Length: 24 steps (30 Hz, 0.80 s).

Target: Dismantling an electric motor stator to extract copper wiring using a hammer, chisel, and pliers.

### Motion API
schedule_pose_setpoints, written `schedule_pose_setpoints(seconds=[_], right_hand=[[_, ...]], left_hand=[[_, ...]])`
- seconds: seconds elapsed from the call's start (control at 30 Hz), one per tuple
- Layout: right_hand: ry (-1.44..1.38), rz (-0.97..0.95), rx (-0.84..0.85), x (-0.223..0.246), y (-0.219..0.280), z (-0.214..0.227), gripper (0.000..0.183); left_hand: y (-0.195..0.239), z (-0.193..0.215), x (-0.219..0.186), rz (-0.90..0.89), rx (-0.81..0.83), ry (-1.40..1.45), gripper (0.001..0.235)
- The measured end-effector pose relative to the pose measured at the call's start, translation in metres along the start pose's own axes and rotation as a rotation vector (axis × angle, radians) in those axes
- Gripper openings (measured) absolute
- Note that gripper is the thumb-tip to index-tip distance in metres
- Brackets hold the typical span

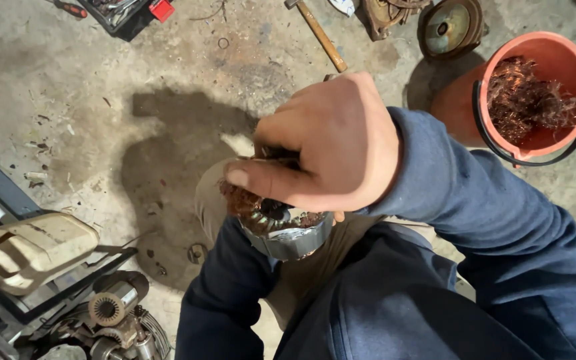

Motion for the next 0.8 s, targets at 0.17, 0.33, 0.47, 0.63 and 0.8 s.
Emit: schedule_pose_setpoints(seconds=[0.17,0.33,0.47,0.63,0.8], right_hand=[[-0.015,0.077,-0.007,-0.008,0.007,-0.003,0.046],[-0.082,0.312,0.025,-0.022,0.006,-0.004,0.059],[-0.158,0.329,0.042,-0.029,0.010,-0.005,0.058],[-0.099,0.258,0.007,-0.027,0.007,-0.006,0.057],[-0.046,0.228,-0.004,-0.022,-0.002,-0.008,0.056]], left_hand=[[-0.001,0.003,0.058,0.156,-0.018,0.595,0.039],[0.005,0.007,0.041,0.189,0.007,0.861,0.045],[0.003,0.005,0.032,0.191,0.016,0.917,0.050],[0.009,0.006,0.024,0.195,0.028,0.880,0.057],[0.015,0.004,0.010,0.175,0.058,0.731,0.065]])
Point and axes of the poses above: each hand's wrist, its own y-axis away from the middle knuckle, its own z-axis out of the back of the hand, x = y × z, the point moved 6 cm from there along -y, towards the middle knuckle, and after that the axes turned 1 degree about y, right-handed, at the moved point
